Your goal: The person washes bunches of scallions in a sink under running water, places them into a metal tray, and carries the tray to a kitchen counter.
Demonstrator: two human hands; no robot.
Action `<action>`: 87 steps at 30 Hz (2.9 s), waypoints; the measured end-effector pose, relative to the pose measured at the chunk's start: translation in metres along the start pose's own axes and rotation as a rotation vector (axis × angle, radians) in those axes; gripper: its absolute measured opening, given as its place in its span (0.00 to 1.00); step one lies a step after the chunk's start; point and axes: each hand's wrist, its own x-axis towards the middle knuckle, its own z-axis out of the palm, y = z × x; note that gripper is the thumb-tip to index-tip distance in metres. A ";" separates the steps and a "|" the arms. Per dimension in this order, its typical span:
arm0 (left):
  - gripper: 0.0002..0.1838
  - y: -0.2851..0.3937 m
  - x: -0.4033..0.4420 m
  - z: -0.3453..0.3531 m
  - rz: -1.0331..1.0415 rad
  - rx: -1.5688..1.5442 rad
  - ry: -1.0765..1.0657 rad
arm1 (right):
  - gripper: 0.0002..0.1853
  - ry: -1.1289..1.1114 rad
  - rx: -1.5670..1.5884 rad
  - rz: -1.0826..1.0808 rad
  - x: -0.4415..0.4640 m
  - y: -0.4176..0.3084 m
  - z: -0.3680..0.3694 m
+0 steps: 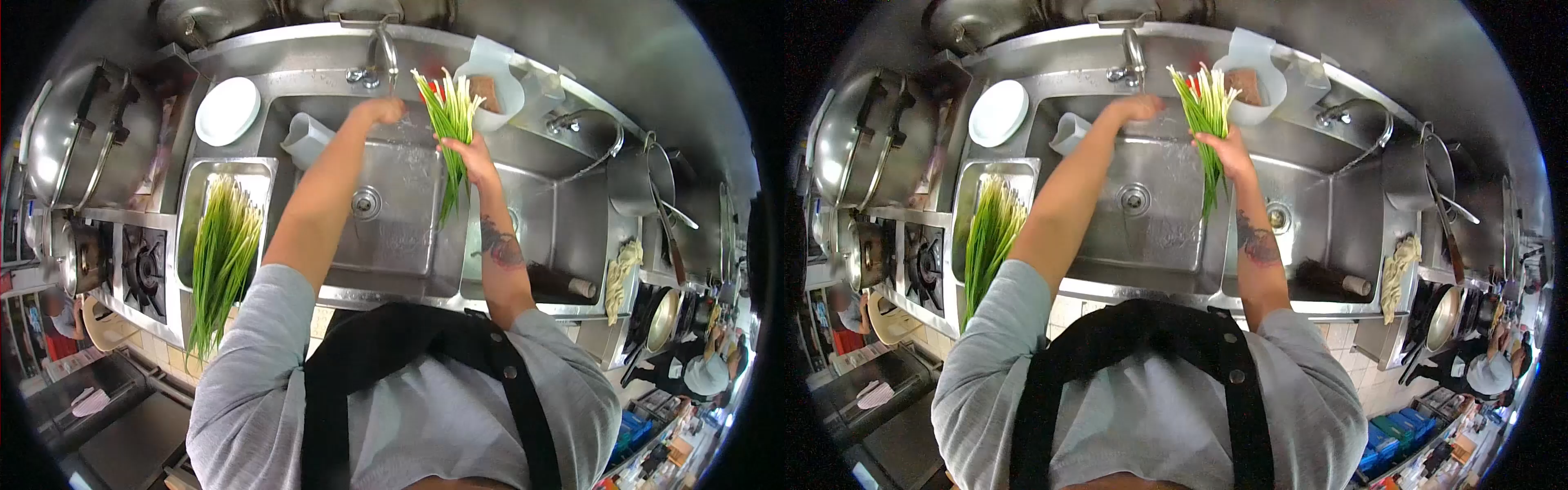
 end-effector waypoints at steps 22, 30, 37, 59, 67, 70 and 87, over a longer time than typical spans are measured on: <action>0.12 0.005 -0.058 0.052 0.026 -2.049 0.711 | 0.19 -0.450 -0.039 0.282 0.070 0.001 0.066; 0.12 -0.015 -0.077 0.054 0.172 -2.026 0.532 | 0.17 -0.491 0.191 0.446 0.066 -0.002 0.035; 0.12 -0.009 -0.063 0.062 -0.014 -1.866 0.753 | 0.20 -0.436 -0.011 0.233 0.066 0.004 0.054; 0.11 0.025 -0.045 0.041 0.045 -1.712 0.893 | 0.25 -0.260 -0.243 -0.107 0.057 -0.012 0.062; 0.09 0.013 -0.043 0.051 0.161 -1.871 0.715 | 0.26 -0.191 -0.520 -0.043 0.072 -0.004 0.044; 0.09 0.010 -0.048 0.056 0.142 -1.828 0.712 | 0.27 -0.232 -0.401 -0.008 0.064 -0.013 0.048; 0.10 0.031 -0.033 0.043 0.308 -2.072 0.824 | 0.29 -0.173 -0.264 -0.040 0.072 -0.010 0.046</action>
